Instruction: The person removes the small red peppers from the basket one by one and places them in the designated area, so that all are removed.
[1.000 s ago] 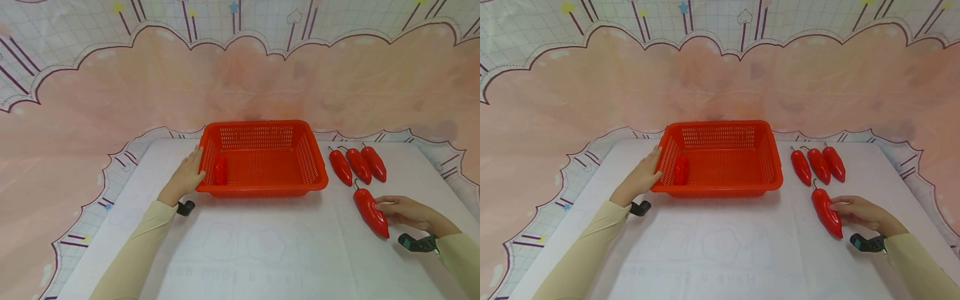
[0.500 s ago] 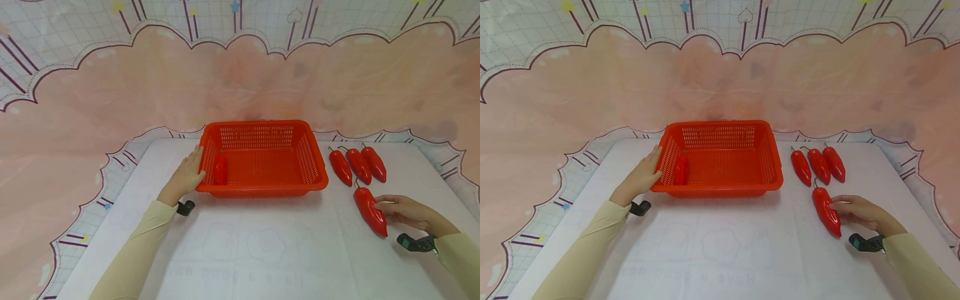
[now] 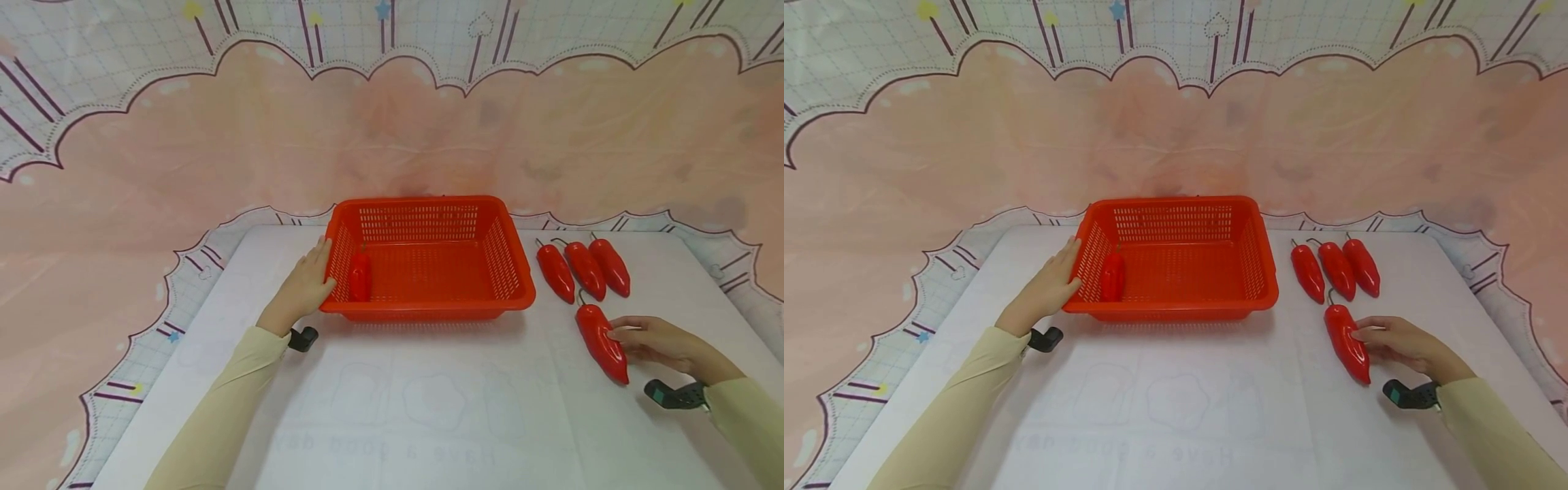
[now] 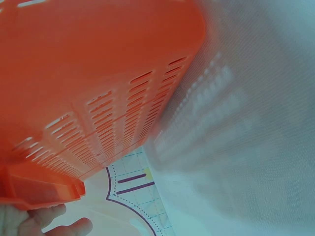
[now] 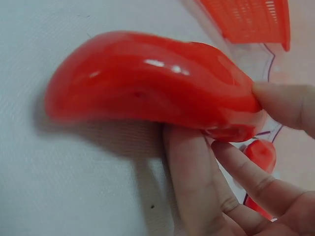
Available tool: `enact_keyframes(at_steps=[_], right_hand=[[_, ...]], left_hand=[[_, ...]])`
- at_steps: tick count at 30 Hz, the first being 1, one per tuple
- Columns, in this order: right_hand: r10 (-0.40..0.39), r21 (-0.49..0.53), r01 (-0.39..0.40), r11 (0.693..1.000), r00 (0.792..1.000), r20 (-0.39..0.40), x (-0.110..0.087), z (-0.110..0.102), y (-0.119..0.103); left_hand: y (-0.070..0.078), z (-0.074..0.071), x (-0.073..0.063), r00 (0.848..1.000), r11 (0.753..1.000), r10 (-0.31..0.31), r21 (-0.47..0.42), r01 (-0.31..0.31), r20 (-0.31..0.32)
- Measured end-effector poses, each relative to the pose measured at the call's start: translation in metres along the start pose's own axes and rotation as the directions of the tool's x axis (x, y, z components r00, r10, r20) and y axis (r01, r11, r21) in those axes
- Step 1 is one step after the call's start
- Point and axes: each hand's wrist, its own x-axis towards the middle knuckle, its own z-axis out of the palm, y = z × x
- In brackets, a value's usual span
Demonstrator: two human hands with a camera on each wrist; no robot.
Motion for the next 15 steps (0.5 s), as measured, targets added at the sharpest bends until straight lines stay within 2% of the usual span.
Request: enact_keyframes(at_steps=[15], right_hand=[[-0.006,0.019,0.005,1.0,1.0,0.021,-0.0021,-0.0008,-0.0023]], left_hand=[[0.0007,-0.0014,-0.0001,1.0,1.0,-0.009,0.0,0.009,0.004]])
